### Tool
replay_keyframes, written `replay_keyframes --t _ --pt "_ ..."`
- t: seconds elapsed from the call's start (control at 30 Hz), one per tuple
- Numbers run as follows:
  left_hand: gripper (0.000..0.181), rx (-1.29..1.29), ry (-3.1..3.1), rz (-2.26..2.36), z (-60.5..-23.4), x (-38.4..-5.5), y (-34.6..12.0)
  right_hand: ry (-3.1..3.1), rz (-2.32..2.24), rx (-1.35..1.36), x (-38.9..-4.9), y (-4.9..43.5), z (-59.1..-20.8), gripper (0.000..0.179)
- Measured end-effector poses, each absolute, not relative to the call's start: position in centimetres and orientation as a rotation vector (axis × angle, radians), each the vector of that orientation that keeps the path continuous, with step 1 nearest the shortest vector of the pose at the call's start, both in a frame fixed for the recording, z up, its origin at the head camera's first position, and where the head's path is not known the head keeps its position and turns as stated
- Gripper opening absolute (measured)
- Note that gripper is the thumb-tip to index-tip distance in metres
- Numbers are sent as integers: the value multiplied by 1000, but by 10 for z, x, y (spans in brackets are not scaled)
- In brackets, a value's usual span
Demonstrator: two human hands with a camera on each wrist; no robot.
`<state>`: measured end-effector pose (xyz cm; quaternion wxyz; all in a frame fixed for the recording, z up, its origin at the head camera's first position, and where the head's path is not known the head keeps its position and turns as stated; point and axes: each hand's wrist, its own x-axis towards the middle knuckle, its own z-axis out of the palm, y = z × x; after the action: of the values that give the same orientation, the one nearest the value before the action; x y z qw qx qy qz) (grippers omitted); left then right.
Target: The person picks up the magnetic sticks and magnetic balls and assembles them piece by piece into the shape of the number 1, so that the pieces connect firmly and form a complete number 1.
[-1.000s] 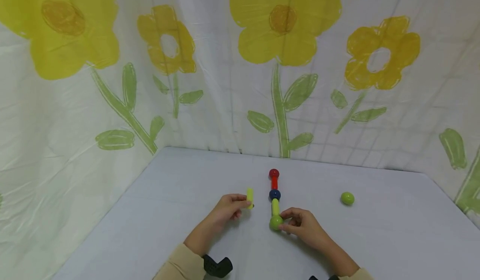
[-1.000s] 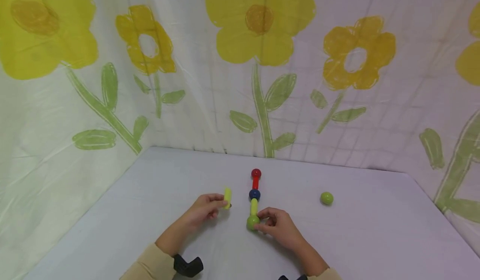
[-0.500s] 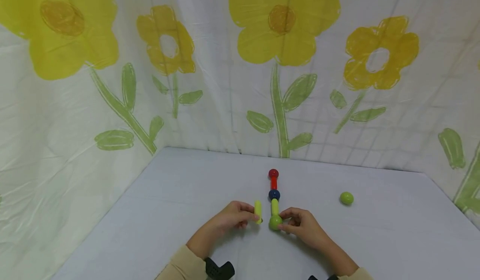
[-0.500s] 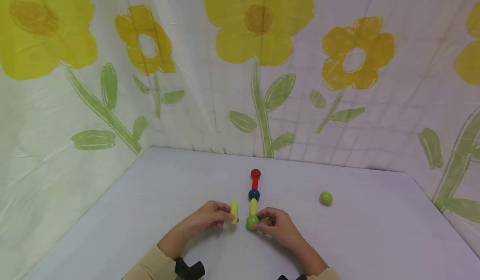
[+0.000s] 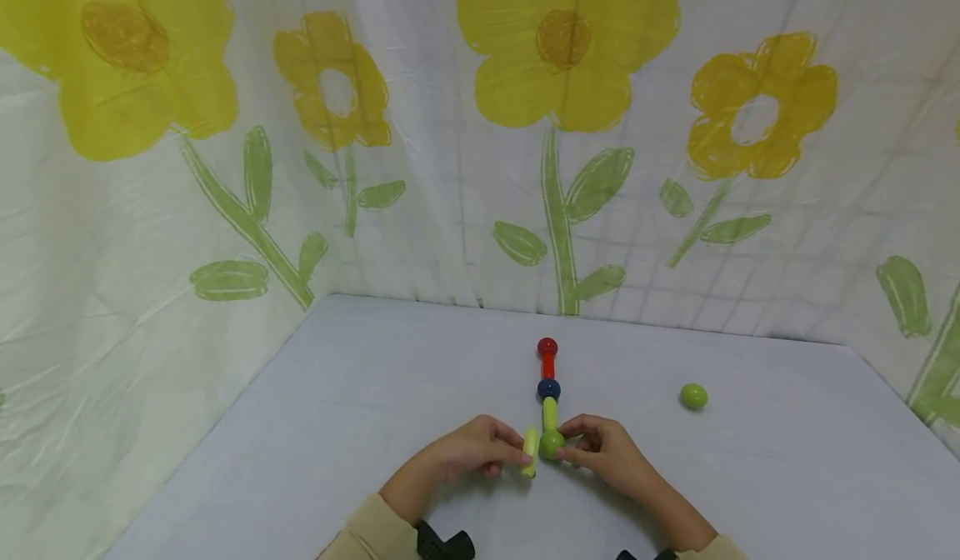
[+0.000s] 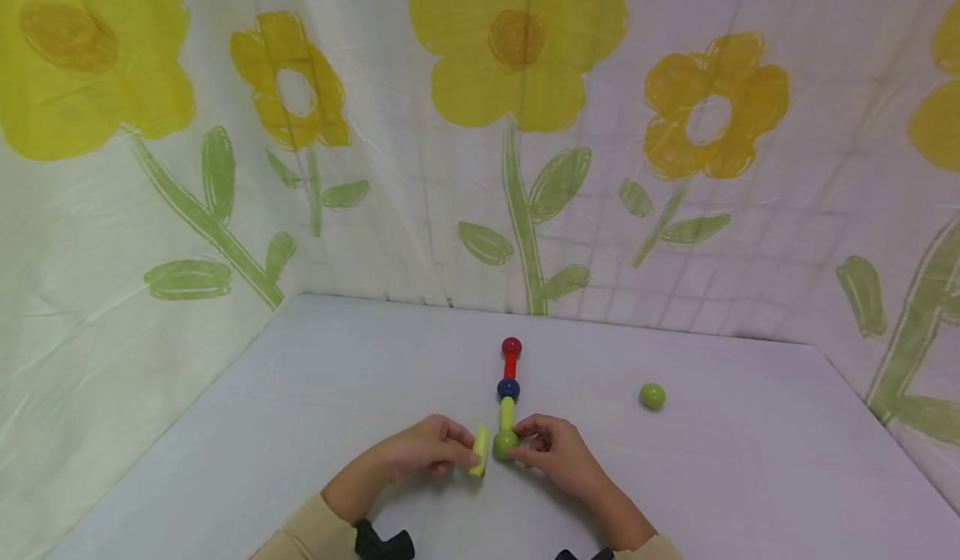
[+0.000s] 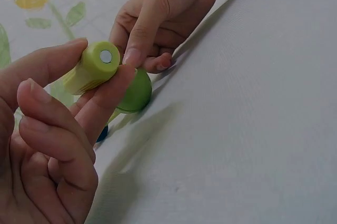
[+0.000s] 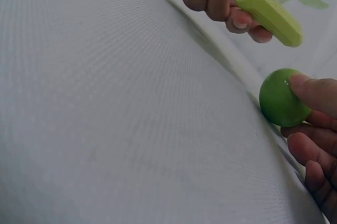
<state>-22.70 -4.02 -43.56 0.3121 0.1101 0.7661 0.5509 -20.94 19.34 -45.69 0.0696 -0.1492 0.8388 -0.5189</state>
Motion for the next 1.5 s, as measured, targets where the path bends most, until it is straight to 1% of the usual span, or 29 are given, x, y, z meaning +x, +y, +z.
replay_keyframes --t 0.57,0.77,1.5 --pt "16 357 2005 1395 -438 -216 -32 2530 -1543 -454 -210 194 -458 37" --pt "15 354 1997 1411 -437 -213 -31 2509 -1566 -452 -211 194 -460 34" --pt "13 320 2072 1362 -438 -210 -25 2545 -1536 -455 -209 192 -456 36"
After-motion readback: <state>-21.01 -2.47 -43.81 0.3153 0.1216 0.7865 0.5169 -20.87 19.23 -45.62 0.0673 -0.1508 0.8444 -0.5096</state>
